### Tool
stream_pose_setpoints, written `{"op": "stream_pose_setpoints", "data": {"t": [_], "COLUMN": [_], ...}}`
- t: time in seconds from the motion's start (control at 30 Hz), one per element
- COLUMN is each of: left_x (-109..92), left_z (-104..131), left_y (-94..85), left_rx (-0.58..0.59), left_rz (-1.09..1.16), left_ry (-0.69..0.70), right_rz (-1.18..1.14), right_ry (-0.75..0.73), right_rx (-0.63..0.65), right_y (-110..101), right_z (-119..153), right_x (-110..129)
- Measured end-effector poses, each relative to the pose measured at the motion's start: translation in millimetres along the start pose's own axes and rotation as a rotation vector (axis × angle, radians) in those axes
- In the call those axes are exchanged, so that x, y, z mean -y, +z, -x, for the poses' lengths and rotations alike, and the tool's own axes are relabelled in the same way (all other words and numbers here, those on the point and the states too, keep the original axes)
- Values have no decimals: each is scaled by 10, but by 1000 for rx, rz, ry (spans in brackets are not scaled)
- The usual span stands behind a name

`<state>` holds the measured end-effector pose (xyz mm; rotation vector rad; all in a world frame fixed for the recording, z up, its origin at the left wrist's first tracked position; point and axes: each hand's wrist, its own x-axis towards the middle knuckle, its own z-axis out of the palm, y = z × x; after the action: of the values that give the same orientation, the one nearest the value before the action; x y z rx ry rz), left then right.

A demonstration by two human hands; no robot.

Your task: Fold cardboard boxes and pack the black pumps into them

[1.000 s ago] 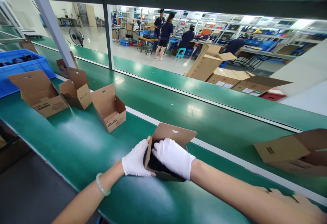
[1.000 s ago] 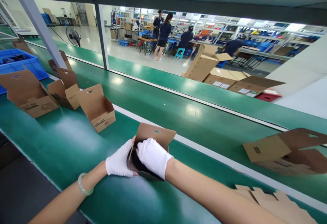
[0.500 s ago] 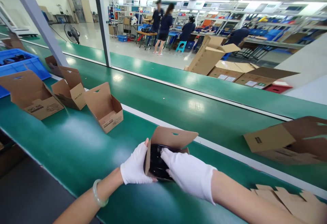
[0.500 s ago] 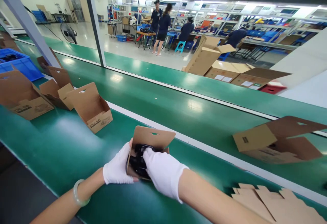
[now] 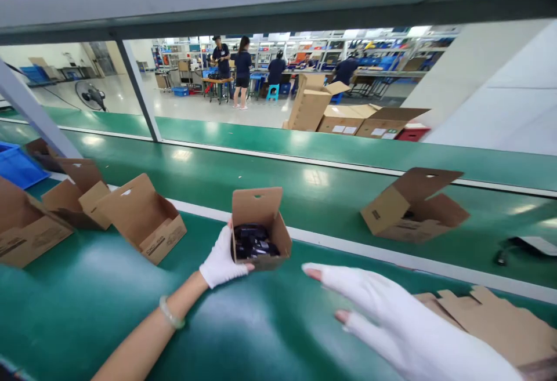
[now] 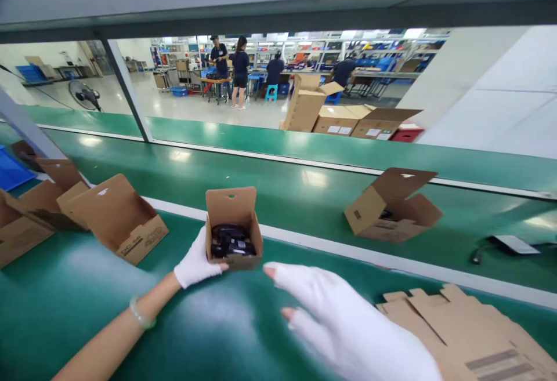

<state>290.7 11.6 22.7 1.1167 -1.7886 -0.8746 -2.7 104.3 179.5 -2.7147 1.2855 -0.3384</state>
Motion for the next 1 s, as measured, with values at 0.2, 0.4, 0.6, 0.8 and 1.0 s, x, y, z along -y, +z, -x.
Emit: {"op": "stream_pose_setpoints", "data": {"t": [0.2, 0.4, 0.6, 0.8, 1.0], "left_x": [22, 88, 3, -415, -999], "left_z": [-1349, -1486, -735, -266, 133], "left_y": [-30, 280, 433, 316, 644], "left_rx": [-143, -296, -186, -113, 203], "left_rz": [-187, -370, -436, -387, -61], "left_ry": [-108, -285, -280, -245, -208], "right_rz": [182, 165, 167, 128, -66], "right_ry": [782, 1280, 1322, 1305, 998], "right_rx": [219, 166, 92, 37, -122], "right_y": [-39, -192, -26, -217, -593], "right_z": [996, 1506, 1364, 1251, 1056], "right_x": [-1247, -1935, -2228, -2057, -916]}}
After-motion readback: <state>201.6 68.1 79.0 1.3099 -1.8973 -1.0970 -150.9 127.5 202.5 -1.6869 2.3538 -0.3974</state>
